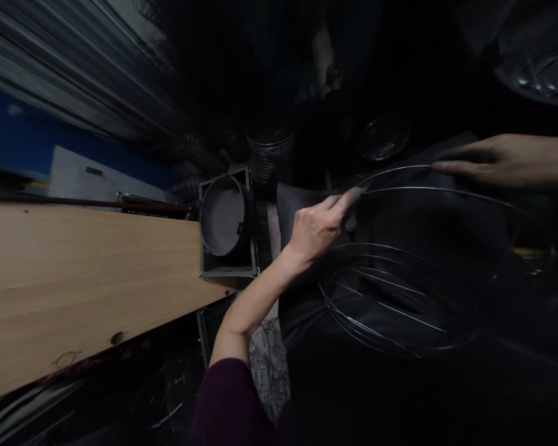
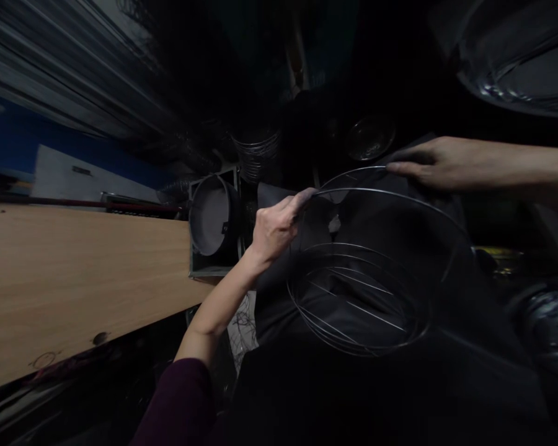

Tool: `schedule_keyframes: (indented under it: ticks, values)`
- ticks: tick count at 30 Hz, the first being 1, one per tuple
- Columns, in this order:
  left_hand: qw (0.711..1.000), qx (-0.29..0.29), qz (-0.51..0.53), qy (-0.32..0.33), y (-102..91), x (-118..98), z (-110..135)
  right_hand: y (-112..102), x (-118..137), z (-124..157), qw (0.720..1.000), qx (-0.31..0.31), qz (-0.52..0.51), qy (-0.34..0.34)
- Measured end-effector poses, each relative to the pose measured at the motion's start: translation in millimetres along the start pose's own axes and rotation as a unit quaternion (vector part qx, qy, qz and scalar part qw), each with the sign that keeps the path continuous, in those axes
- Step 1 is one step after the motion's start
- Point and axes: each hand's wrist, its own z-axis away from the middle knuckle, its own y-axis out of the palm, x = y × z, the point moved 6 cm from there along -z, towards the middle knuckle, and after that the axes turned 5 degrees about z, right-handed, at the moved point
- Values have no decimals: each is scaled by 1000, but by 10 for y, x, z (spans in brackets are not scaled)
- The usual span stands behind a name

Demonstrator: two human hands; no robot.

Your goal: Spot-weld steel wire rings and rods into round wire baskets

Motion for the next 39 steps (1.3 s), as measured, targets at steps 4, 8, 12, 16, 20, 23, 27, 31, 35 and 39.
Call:
schedule_keyframes:
  ticks: [4,8,12,16,20,23,27,31,35,39]
  values:
    - [999,-29,37,16,-96,-10,33,-16,125,54,993,68,-88,31]
    - [998,-56,25,1,-76,58,2,-36,227,36,996,42,-70,-48]
    - [999,-49,-11,-18,-28,4,-46,-148,403,217,996,44,-59,-56]
    - [995,-78,-52,-35,-62,-52,-46,-232,506,488,995,65,-71,-7]
    - [995,-70,-61,-45,-24,-13,-51,-206,471,675,999,17,45,-4]
    - [997,-40,-43,-39,53,28,-88,-110,409,745,986,4,166,-6]
    - [999,0,-22,-39,147,96,-169,-66,347,797,975,-86,205,-16]
    - [997,64,-14,-40,231,183,-282,-38,282,795,969,-187,157,-33]
    - [993,72,90,-6,300,241,-465,20,179,567,975,-180,133,-11]
    - [969,36,242,18,408,330,-621,67,130,264,987,-119,109,-23]
